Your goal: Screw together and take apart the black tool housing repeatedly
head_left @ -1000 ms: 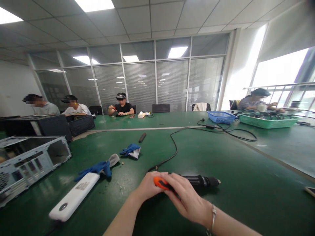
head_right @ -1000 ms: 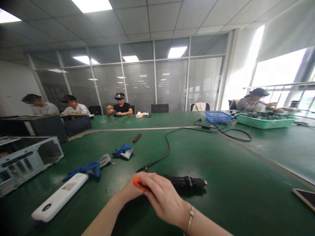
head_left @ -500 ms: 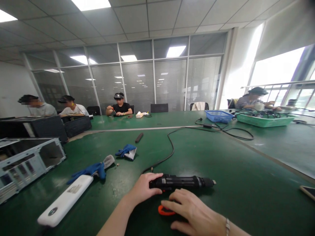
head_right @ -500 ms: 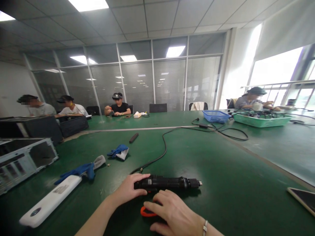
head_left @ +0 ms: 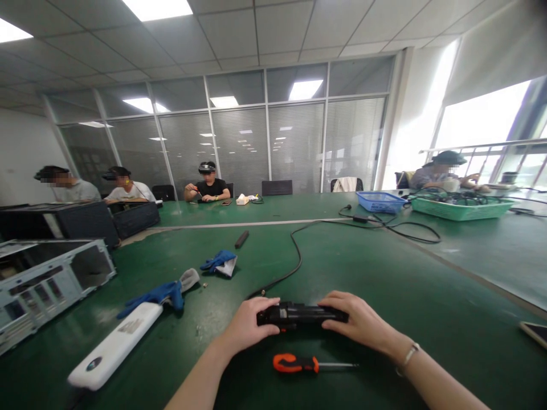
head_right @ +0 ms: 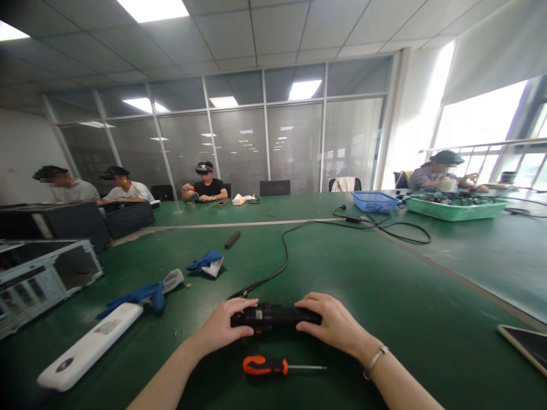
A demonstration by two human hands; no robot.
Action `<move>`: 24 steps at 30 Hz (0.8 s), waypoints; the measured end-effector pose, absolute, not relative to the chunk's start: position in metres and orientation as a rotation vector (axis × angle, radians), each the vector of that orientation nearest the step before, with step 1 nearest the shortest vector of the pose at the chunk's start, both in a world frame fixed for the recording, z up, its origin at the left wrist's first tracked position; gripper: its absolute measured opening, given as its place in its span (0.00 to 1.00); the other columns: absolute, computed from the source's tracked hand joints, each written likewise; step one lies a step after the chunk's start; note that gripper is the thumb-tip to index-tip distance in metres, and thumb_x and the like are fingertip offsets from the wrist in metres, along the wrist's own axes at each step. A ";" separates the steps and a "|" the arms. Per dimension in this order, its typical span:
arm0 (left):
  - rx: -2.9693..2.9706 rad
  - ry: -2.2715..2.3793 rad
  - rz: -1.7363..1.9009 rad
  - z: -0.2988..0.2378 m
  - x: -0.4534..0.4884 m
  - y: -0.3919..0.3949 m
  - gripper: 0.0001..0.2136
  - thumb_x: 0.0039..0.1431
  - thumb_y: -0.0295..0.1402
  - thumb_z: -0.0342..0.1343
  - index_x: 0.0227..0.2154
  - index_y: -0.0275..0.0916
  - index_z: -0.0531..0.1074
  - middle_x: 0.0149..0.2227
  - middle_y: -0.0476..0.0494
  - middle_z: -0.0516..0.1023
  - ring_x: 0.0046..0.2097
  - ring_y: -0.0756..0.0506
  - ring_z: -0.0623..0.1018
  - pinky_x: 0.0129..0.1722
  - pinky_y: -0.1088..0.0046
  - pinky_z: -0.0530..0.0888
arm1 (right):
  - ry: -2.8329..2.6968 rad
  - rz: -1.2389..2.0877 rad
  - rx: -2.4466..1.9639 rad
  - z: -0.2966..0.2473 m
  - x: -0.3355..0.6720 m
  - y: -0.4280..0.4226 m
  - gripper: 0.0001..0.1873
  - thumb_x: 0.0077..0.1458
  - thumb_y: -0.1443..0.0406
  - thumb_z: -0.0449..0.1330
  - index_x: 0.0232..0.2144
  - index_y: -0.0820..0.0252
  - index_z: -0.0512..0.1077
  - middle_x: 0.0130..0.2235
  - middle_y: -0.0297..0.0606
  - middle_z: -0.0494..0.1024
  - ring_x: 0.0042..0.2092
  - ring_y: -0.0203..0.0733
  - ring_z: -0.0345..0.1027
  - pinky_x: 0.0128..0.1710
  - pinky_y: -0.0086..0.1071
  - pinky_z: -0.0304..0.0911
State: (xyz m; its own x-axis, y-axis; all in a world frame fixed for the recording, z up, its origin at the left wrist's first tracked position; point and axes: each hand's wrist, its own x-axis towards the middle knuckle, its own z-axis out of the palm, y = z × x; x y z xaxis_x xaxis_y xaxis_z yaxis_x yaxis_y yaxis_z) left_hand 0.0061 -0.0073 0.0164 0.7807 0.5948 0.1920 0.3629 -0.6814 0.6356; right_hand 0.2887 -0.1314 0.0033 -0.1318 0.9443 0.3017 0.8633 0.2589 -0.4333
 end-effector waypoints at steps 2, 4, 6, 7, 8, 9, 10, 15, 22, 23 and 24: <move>2.357 0.734 0.541 0.016 0.005 -0.006 0.26 0.47 0.35 0.65 0.52 0.45 0.72 0.53 0.43 0.74 0.54 0.40 0.72 0.58 0.63 0.64 | -2.035 0.253 -1.637 0.006 0.286 -0.134 0.20 0.54 0.54 0.60 0.48 0.52 0.73 0.46 0.38 0.75 0.43 0.43 0.71 0.44 0.36 0.66; 2.327 0.749 0.566 0.016 0.003 -0.004 0.25 0.49 0.36 0.64 0.52 0.44 0.72 0.53 0.42 0.75 0.54 0.40 0.72 0.57 0.63 0.64 | -2.031 0.282 -1.652 0.008 0.286 -0.136 0.20 0.54 0.55 0.60 0.48 0.51 0.73 0.46 0.38 0.75 0.43 0.43 0.71 0.44 0.36 0.66; 2.304 0.762 0.587 0.016 0.003 -0.004 0.23 0.50 0.36 0.63 0.51 0.43 0.73 0.52 0.42 0.75 0.54 0.40 0.73 0.57 0.63 0.65 | -2.028 0.321 -1.669 0.010 0.288 -0.136 0.20 0.54 0.55 0.60 0.49 0.51 0.72 0.46 0.38 0.75 0.43 0.44 0.71 0.45 0.37 0.65; 2.297 0.768 0.594 0.016 0.003 -0.004 0.22 0.50 0.36 0.63 0.50 0.42 0.74 0.52 0.42 0.75 0.54 0.40 0.73 0.57 0.62 0.65 | -2.024 0.343 -1.677 0.010 0.289 -0.136 0.20 0.54 0.55 0.60 0.49 0.51 0.72 0.46 0.38 0.75 0.43 0.44 0.70 0.45 0.37 0.65; 2.291 0.773 0.598 0.016 0.003 -0.004 0.21 0.50 0.36 0.63 0.49 0.42 0.74 0.51 0.42 0.76 0.54 0.40 0.73 0.56 0.63 0.66 | -2.018 0.366 -1.682 0.011 0.291 -0.136 0.21 0.54 0.55 0.60 0.49 0.51 0.73 0.46 0.38 0.75 0.43 0.44 0.70 0.45 0.37 0.65; 2.286 0.776 0.603 0.016 0.003 -0.004 0.21 0.50 0.37 0.63 0.49 0.42 0.75 0.51 0.42 0.76 0.54 0.39 0.73 0.55 0.63 0.66 | -2.011 0.392 -1.684 0.011 0.292 -0.136 0.21 0.53 0.55 0.61 0.49 0.52 0.73 0.45 0.38 0.75 0.43 0.44 0.70 0.45 0.37 0.65; 2.278 0.774 0.613 0.017 0.004 -0.005 0.20 0.51 0.37 0.63 0.48 0.42 0.75 0.51 0.42 0.76 0.53 0.40 0.73 0.54 0.64 0.68 | -2.001 0.419 -1.683 0.011 0.293 -0.136 0.21 0.53 0.55 0.61 0.49 0.52 0.73 0.45 0.39 0.75 0.43 0.44 0.70 0.44 0.36 0.65; 2.222 0.740 0.765 0.019 0.003 -0.005 0.17 0.54 0.38 0.60 0.46 0.39 0.77 0.45 0.40 0.79 0.45 0.43 0.77 0.46 0.69 0.72 | -1.936 0.430 -1.687 0.008 0.295 -0.134 0.21 0.53 0.54 0.59 0.48 0.53 0.75 0.45 0.39 0.75 0.42 0.45 0.71 0.43 0.34 0.66; 2.187 0.803 0.949 0.014 0.000 0.001 0.12 0.58 0.37 0.56 0.41 0.39 0.78 0.42 0.41 0.80 0.41 0.44 0.78 0.43 0.69 0.74 | -1.626 0.138 -2.018 -0.020 0.362 -0.136 0.28 0.53 0.45 0.52 0.50 0.49 0.73 0.49 0.42 0.74 0.38 0.49 0.73 0.37 0.40 0.68; 2.195 0.813 0.946 0.013 -0.001 0.001 0.12 0.57 0.37 0.56 0.41 0.39 0.79 0.42 0.42 0.80 0.41 0.44 0.78 0.43 0.69 0.74 | -1.534 0.058 -2.086 -0.027 0.381 -0.139 0.29 0.53 0.44 0.51 0.50 0.49 0.73 0.50 0.43 0.74 0.38 0.50 0.74 0.37 0.42 0.68; 2.202 0.823 0.942 0.013 -0.001 0.001 0.12 0.57 0.37 0.56 0.41 0.39 0.79 0.42 0.42 0.80 0.40 0.44 0.78 0.43 0.69 0.75 | -1.426 -0.037 -2.145 -0.035 0.402 -0.144 0.30 0.52 0.42 0.50 0.48 0.49 0.74 0.49 0.45 0.75 0.40 0.54 0.74 0.36 0.44 0.68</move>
